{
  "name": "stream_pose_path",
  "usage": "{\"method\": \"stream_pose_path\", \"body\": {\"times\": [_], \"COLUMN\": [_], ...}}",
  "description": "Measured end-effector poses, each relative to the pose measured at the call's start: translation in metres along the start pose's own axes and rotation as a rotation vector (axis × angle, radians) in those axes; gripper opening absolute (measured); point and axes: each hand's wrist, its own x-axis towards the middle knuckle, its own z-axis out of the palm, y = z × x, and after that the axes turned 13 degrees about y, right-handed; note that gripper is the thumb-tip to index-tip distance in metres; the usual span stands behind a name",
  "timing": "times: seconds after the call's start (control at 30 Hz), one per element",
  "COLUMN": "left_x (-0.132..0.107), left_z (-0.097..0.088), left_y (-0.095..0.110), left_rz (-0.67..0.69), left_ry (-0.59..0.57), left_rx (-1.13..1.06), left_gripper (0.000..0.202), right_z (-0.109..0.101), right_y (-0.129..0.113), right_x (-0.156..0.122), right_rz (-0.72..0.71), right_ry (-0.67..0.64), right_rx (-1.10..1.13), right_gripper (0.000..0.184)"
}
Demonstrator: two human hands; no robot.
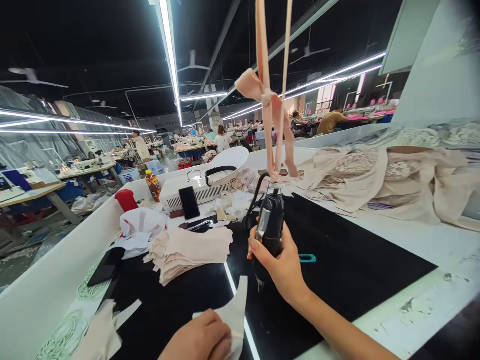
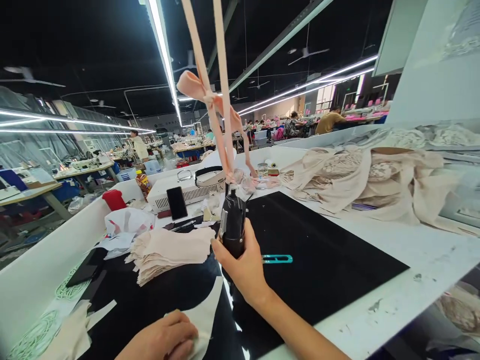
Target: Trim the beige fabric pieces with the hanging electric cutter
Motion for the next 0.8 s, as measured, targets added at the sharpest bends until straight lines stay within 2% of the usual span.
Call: {"method": "stream_pose_path", "body": {"times": [0.1,0.2,0.3,0.37,0.47,0.53,0.8], "left_x": [0.02,0.043,0.06,0.066,0.069,0.068,0.056], "left_z": [-0.013,-0.014,-0.011,-0.011,-0.013,-0.015,-0.013], "left_y": [0.002,0.0,-0.004,-0.006,-0.008,-0.009,-0.009], "left_rz": [-0.03,-0.038,-0.076,-0.119,-0.181,-0.217,-0.287], "left_ry": [-0.002,-0.012,-0.092,-0.174,-0.295,-0.337,-0.358], "left_rx": [0.031,-0.018,-0.088,-0.117,-0.152,-0.167,-0.148], "left_gripper": [0.022,0.038,0.056,0.06,0.06,0.061,0.055], "right_z": [0.003,0.007,0.01,0.012,0.015,0.016,0.028], "right_y": [-0.002,-0.002,-0.002,-0.003,-0.003,-0.003,0.001], "right_x": [-0.001,-0.001,-0.003,-0.006,-0.009,-0.011,-0.02], "right_rz": [0.019,0.021,0.022,0.025,0.034,0.042,0.077], "right_ry": [-0.005,-0.007,-0.009,-0.011,-0.017,-0.023,-0.051], "right_rx": [-0.016,0.001,0.015,0.017,0.019,0.023,0.053], "right_gripper": [0.03,0.026,0.025,0.024,0.024,0.025,0.025]}}
